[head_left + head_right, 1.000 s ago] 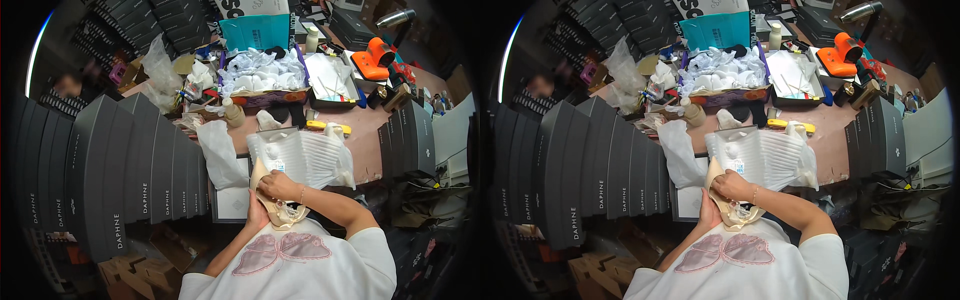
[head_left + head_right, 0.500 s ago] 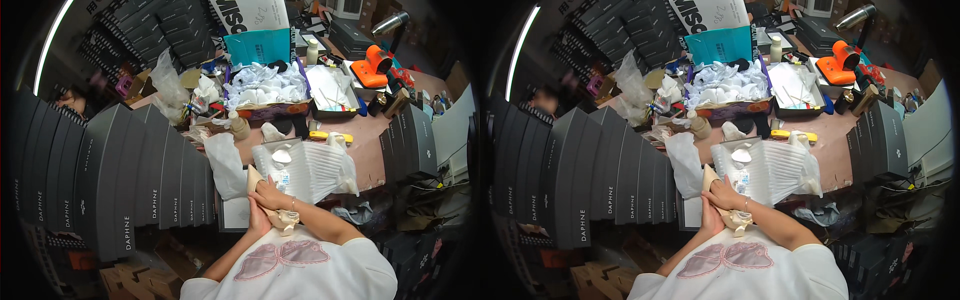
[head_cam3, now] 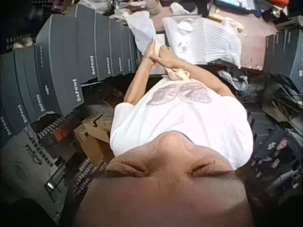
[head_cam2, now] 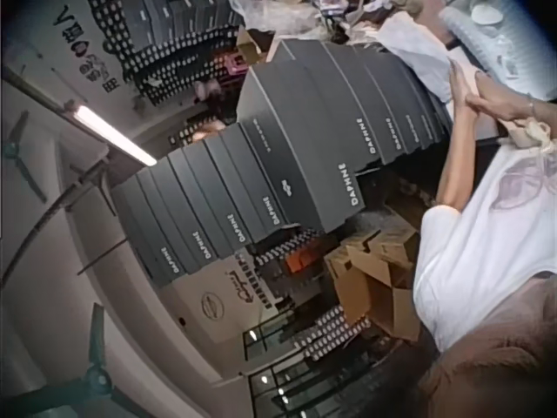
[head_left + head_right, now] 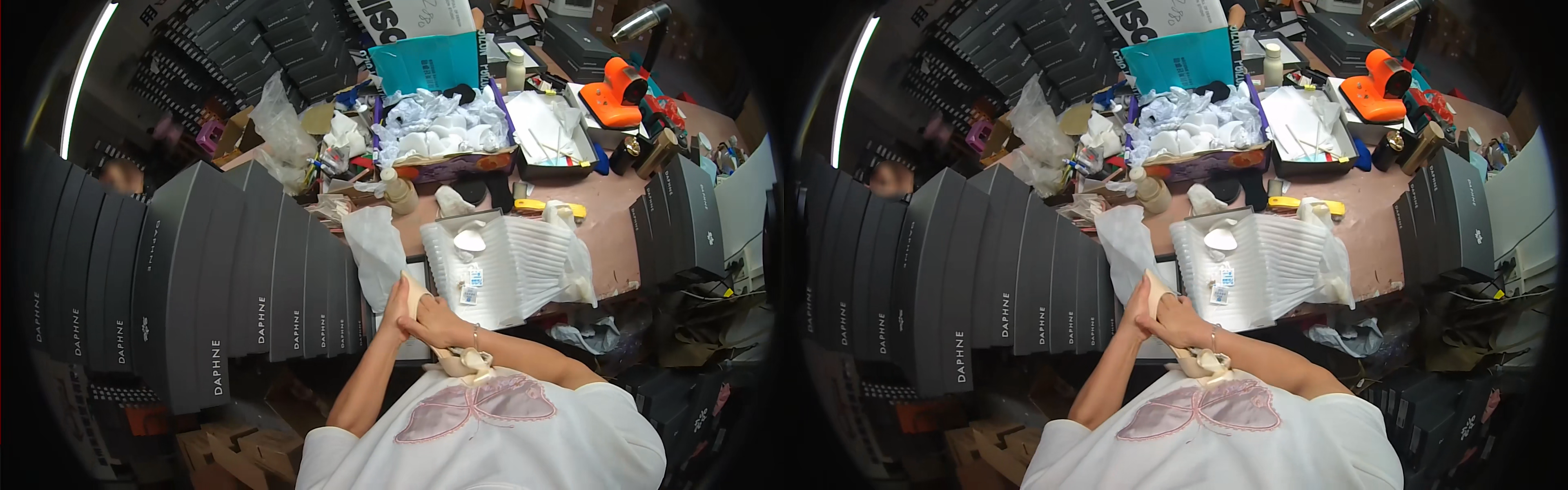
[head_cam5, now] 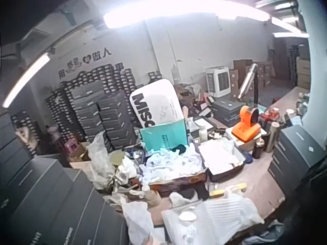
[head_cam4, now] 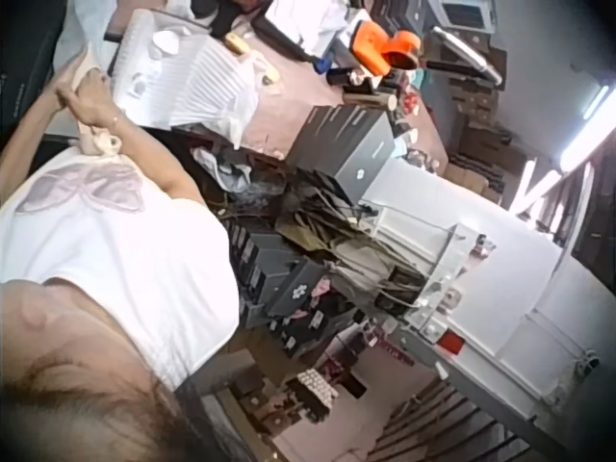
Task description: Packing high-heeled shoes into branded shoeboxes with protective materials such as tissue paper and silica gel packets.
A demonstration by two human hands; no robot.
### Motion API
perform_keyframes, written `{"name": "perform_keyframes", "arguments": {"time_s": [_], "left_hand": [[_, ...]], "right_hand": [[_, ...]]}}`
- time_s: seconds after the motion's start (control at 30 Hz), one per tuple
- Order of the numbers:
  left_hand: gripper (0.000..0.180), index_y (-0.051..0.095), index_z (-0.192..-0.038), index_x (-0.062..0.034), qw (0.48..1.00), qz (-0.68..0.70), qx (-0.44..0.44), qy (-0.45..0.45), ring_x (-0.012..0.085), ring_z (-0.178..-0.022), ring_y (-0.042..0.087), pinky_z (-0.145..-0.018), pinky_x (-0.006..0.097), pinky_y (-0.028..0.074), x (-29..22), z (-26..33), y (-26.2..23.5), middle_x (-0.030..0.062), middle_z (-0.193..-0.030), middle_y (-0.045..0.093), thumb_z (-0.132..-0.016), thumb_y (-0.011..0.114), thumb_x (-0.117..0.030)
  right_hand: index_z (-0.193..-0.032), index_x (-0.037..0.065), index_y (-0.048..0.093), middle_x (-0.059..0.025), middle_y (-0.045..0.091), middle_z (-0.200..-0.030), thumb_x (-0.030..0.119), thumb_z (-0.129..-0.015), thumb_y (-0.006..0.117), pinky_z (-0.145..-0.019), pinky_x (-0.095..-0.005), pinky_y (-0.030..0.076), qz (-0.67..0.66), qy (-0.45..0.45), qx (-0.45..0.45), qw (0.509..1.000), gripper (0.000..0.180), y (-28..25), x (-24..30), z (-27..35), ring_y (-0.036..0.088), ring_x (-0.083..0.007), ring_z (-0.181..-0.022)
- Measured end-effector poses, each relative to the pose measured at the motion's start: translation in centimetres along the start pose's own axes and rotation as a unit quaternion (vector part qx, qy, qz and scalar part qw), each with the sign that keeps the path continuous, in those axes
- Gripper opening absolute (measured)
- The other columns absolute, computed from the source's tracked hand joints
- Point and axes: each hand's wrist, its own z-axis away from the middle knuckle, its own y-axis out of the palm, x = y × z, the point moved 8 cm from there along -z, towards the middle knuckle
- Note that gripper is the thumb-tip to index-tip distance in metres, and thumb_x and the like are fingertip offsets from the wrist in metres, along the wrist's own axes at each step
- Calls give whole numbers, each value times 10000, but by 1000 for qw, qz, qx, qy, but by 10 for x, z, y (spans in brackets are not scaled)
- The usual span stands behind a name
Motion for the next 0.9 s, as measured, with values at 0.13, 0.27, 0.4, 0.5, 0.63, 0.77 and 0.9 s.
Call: {"name": "perform_keyframes", "arguments": {"time_s": [0.13, 0.27, 0.4, 0.5, 0.63, 0.77, 0.9], "left_hand": [[441, 459, -1159, -60, 1000, -2, 16, 17, 210, -852, 628, -748, 352, 535, 22, 4, 3, 124, -973, 611, -979, 399, -459], [460, 451, -1183, -70, 999, -7, 29, 35, 234, -899, 622, -794, 381, 535, 24, -2, 8, 138, -1022, 598, -984, 359, -474], [511, 418, -1236, -70, 999, 38, 26, -13, 247, -915, 621, -796, 392, 539, 6, 15, 0, 145, -1035, 584, -980, 329, -502], [525, 383, -1271, -67, 995, 39, 84, -37, 253, -914, 623, -786, 401, 544, 0, 17, 19, 148, -1023, 585, -978, 334, -500], [549, 343, -1320, -66, 987, 76, 128, -53, 265, -923, 628, -785, 408, 552, 20, 23, 31, 156, -1022, 589, -978, 340, -495], [700, 306, -1382, -65, 961, 254, 109, 4, 361, -1134, 541, -921, 494, 483, 2, 45, 48, 219, -1270, 492, -928, 351, -596], [788, 290, -1420, -50, 920, 341, 181, -70, 349, -1136, 531, -897, 455, 484, 33, 104, 90, 236, -1406, 370, -908, 310, -648]], "right_hand": [[-1055, -88, 565, -279, 540, -1062, 531, -918, 389, -940, -540, 322, -52, -37, -67, 996, 657, -1, 0, 35, 469, -443, -1048], [-1169, -93, 497, -304, 519, -1124, 550, -914, 379, -1018, -577, 226, -12, -1, 17, 1000, 701, -1, -13, 20, 441, -456, -1124], [-1198, -94, 456, -314, 504, -1150, 581, -911, 361, -1057, -594, 168, 35, -4, 11, 999, 739, 12, 5, 3, 432, -450, -1153], [-1233, -69, 453, -282, 505, -1174, 600, -914, 349, -1041, -552, 236, 31, -125, 30, 991, 748, -9, 29, 37, 462, -427, -1122], [-1188, -12, 568, -211, 599, -1098, 558, -950, 336, -943, -379, 388, -191, 38, 194, 962, 659, -30, 12, 61, 560, -289, -1035], [-893, 21, 682, -119, 684, -863, 364, -912, 566, -658, -349, 511, -361, 131, -38, 923, 362, -65, -91, 50, 650, -229, -706], [-841, 55, 655, -95, 643, -892, 246, -772, 656, -778, -421, 467, 367, 23, -177, 913, 203, -97, -155, 1, 591, -277, -960]]}}
